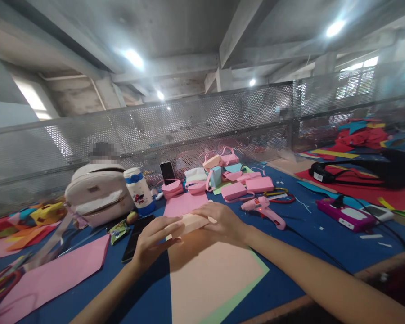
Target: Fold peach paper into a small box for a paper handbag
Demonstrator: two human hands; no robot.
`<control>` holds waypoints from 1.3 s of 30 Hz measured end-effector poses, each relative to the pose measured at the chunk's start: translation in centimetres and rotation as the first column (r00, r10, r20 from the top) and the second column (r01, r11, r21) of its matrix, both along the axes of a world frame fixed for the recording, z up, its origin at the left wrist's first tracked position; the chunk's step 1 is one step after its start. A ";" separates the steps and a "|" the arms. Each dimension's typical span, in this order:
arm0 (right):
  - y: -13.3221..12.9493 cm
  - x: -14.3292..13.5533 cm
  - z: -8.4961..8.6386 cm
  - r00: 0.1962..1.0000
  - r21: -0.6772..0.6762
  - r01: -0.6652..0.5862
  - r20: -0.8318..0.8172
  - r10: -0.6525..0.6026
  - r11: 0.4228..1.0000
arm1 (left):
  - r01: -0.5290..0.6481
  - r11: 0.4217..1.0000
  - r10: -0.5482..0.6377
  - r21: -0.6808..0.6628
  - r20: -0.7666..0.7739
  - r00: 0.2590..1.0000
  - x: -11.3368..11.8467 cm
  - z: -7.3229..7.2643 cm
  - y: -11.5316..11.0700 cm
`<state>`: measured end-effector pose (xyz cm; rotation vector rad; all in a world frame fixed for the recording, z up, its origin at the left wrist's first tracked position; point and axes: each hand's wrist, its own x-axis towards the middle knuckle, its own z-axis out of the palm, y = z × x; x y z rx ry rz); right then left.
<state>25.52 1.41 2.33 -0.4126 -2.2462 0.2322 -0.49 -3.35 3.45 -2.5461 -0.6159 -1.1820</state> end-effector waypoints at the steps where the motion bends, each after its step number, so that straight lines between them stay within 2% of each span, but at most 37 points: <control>1: -0.1 0.0 0.0 1.000 -0.012 0.002 -0.005 -0.002 1.000 | -0.016 1.000 0.016 -0.012 0.020 1.000 0.0 -0.1 -0.1; 4: -0.4 0.0 0.0 0.999 -0.091 0.029 -0.033 -0.032 0.995 | -0.100 0.990 0.116 -0.099 0.164 0.980 0.3 -0.4 -0.4; 6: -0.6 -0.1 -0.2 0.994 -0.165 0.062 -0.075 -0.075 0.984 | -0.135 0.971 0.194 -0.199 0.316 0.929 0.6 -0.5 -0.6; 8: -0.8 -0.3 -0.4 0.986 -0.233 0.086 -0.119 -0.116 0.969 | -0.117 0.950 0.241 -0.289 0.439 0.866 0.9 -0.6 -0.7; 10: -1.0 -0.5 -0.6 0.979 -0.280 0.093 -0.147 -0.139 0.955 | -0.074 0.936 0.245 -0.344 0.487 0.838 1.0 -0.6 -0.7; 18: -1.3 -0.8 -0.3 0.973 -0.327 0.107 -0.158 -0.166 0.939 | 0.054 0.896 0.209 -0.441 0.526 0.824 0.8 -0.5 -0.6; 39: -1.2 -0.7 -0.6 0.980 -0.256 0.091 -0.150 -0.132 0.963 | 0.041 0.895 0.222 -0.444 0.524 0.822 1.0 -0.5 -0.7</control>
